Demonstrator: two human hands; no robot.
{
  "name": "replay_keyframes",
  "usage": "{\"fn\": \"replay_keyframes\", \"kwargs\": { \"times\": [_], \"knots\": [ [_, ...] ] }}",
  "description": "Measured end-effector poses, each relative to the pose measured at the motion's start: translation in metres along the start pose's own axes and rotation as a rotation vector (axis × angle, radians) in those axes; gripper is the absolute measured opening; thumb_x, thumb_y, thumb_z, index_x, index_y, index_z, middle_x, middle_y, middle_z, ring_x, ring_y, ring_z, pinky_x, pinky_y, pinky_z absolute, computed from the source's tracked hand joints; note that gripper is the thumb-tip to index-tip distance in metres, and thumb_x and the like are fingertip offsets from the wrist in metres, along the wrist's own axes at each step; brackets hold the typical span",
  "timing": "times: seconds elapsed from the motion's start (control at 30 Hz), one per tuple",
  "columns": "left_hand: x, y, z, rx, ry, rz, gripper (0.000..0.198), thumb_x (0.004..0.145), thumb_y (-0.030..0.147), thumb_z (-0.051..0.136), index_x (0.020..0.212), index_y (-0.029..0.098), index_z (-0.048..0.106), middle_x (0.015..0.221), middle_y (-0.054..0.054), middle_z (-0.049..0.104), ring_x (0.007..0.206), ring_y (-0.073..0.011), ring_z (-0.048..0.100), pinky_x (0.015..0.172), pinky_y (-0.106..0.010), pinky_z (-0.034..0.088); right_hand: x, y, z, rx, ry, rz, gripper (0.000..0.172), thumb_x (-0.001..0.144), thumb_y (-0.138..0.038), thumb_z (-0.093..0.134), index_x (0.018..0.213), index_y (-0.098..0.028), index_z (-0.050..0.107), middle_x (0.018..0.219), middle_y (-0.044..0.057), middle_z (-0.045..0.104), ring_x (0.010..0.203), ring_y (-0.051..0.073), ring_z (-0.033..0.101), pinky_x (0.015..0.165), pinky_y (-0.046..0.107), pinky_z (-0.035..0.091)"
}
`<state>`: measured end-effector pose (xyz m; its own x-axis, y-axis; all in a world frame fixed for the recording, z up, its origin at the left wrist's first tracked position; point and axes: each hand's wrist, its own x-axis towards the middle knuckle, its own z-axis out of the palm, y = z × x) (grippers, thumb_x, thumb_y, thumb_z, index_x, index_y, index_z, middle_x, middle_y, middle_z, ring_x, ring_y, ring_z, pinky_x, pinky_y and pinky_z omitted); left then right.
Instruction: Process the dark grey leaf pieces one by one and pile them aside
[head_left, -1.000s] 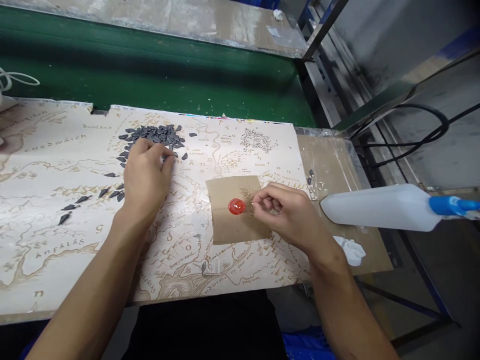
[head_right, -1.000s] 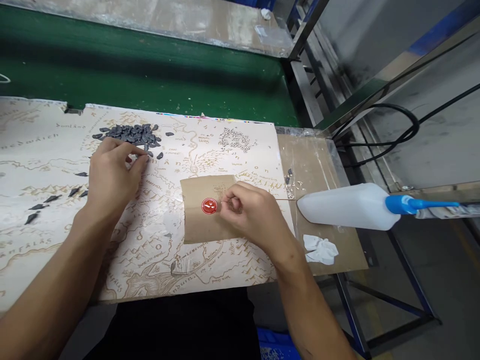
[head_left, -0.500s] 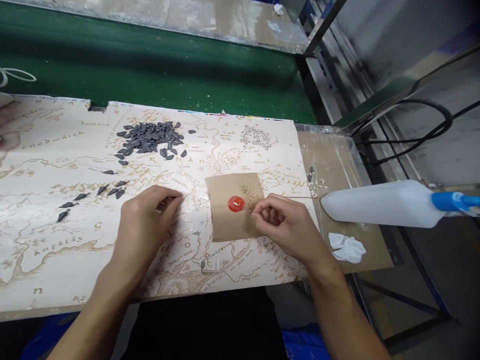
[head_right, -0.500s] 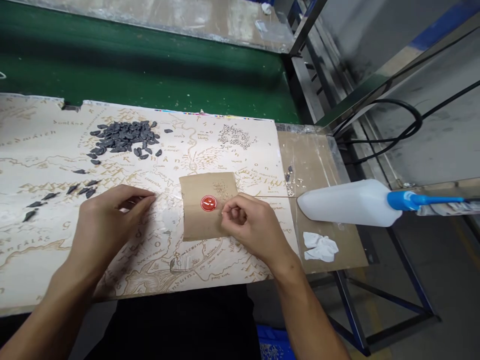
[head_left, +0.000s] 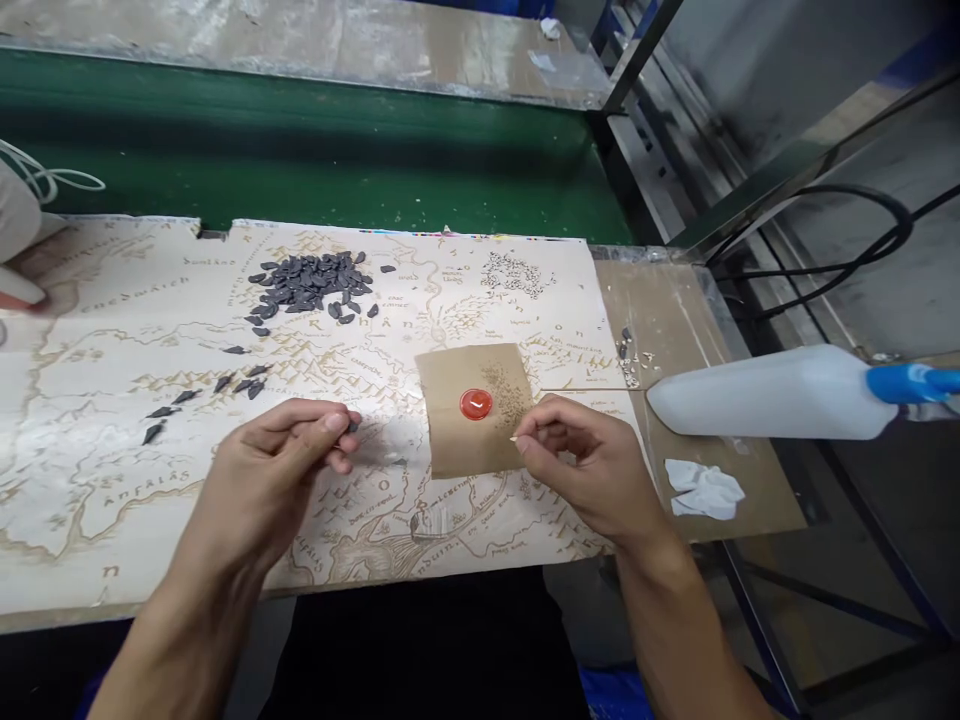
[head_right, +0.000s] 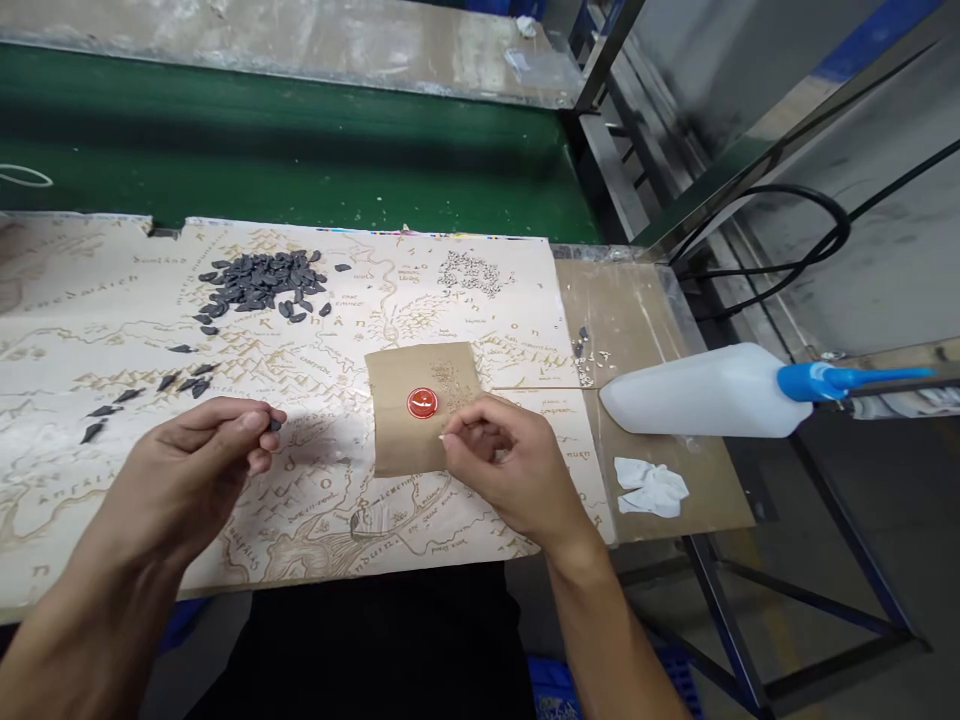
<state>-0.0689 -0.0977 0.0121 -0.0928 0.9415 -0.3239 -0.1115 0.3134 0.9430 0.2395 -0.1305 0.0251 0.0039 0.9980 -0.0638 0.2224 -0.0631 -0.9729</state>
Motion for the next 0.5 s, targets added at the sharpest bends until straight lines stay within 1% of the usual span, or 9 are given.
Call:
{"fn": "replay_keyframes", "kwargs": {
  "times": [0.03,0.07,0.1,0.17,0.23,0.3,0.4,0.43,0.5],
  "knots": [
    [-0.003,0.002,0.012,-0.133,-0.033,-0.031,0.035,0.068,0.046,0.113,0.084,0.023,0.091,0.082,-0.006,0.084,0.057,-0.0122,0.066,0.054,-0.021,0.056,0.0,-0.004,0.006,0.098,-0.011,0.001,0.01,0.096,-0.026,0.088,0.09,-0.024,0.081,0.084,0.001,0.078,0.07,0.016,0.074,0.055,0.025,0.055],
    [-0.006,0.002,0.025,-0.231,-0.071,-0.054,0.033,0.068,0.042,0.114,0.082,0.022,0.091,0.082,-0.005,0.084,0.056,-0.0098,0.064,0.051,-0.017,0.052,0.001,-0.007,0.013,0.2,-0.031,0.002,0.01,0.097,-0.027,0.09,0.092,-0.024,0.082,0.093,0.004,0.082,0.078,0.019,0.081,0.058,0.026,0.061],
    [-0.008,0.003,0.037,-0.311,-0.109,-0.073,0.031,0.069,0.039,0.113,0.083,0.022,0.091,0.082,-0.005,0.083,0.057,-0.0082,0.063,0.051,-0.015,0.051,0.001,-0.011,0.019,0.294,-0.056,0.004,0.011,0.097,-0.028,0.092,0.094,-0.024,0.082,0.104,0.006,0.085,0.088,0.022,0.086,0.063,0.027,0.067],
    [-0.014,0.001,0.057,-0.44,-0.174,-0.111,0.027,0.073,0.033,0.112,0.085,0.021,0.092,0.082,-0.004,0.083,0.06,-0.0053,0.063,0.058,-0.011,0.054,0.003,-0.016,0.032,0.417,-0.1,0.006,0.012,0.097,-0.031,0.094,0.096,-0.025,0.084,0.125,0.008,0.085,0.105,0.026,0.089,0.077,0.033,0.076],
    [-0.017,-0.001,0.071,-0.541,-0.214,-0.155,0.025,0.075,0.03,0.112,0.087,0.02,0.092,0.084,-0.004,0.083,0.061,-0.003,0.061,0.064,-0.01,0.056,0.005,-0.018,0.041,0.457,-0.111,0.01,0.013,0.097,-0.033,0.095,0.097,-0.025,0.085,0.137,0.009,0.083,0.111,0.025,0.089,0.087,0.035,0.078],
    [-0.017,-0.002,0.078,-0.602,-0.232,-0.196,0.025,0.076,0.028,0.111,0.087,0.019,0.091,0.086,-0.003,0.084,0.061,-0.0022,0.06,0.064,-0.009,0.056,0.007,-0.018,0.044,0.455,-0.089,0.015,0.016,0.096,-0.035,0.095,0.096,-0.024,0.085,0.141,0.008,0.082,0.105,0.023,0.089,0.09,0.035,0.078],
    [-0.017,-0.003,0.081,-0.615,-0.233,-0.228,0.024,0.077,0.026,0.11,0.086,0.018,0.09,0.082,-0.002,0.082,0.06,-0.0038,0.063,0.062,-0.01,0.057,0.008,-0.017,0.045,0.429,-0.047,-0.002,0.016,0.098,-0.035,0.094,0.095,-0.023,0.084,0.138,0.008,0.082,0.086,0.017,0.087,0.084,0.034,0.078],
    [-0.017,-0.002,0.081,-0.611,-0.228,-0.233,0.025,0.076,0.025,0.11,0.085,0.017,0.089,0.079,-0.002,0.081,0.061,-0.0044,0.065,0.063,-0.01,0.057,0.009,-0.017,0.045,0.416,-0.033,-0.017,0.014,0.098,-0.034,0.094,0.095,-0.024,0.085,0.136,0.008,0.082,0.082,0.015,0.085,0.081,0.033,0.078],
    [-0.017,-0.001,0.083,-0.611,-0.213,-0.245,0.026,0.075,0.023,0.111,0.084,0.016,0.088,0.076,-0.002,0.079,0.061,-0.0055,0.067,0.065,-0.011,0.06,0.009,-0.016,0.047,0.384,-0.006,-0.06,0.011,0.098,-0.032,0.093,0.095,-0.024,0.086,0.133,0.008,0.08,0.084,0.015,0.084,0.08,0.032,0.078]
  ]
}}
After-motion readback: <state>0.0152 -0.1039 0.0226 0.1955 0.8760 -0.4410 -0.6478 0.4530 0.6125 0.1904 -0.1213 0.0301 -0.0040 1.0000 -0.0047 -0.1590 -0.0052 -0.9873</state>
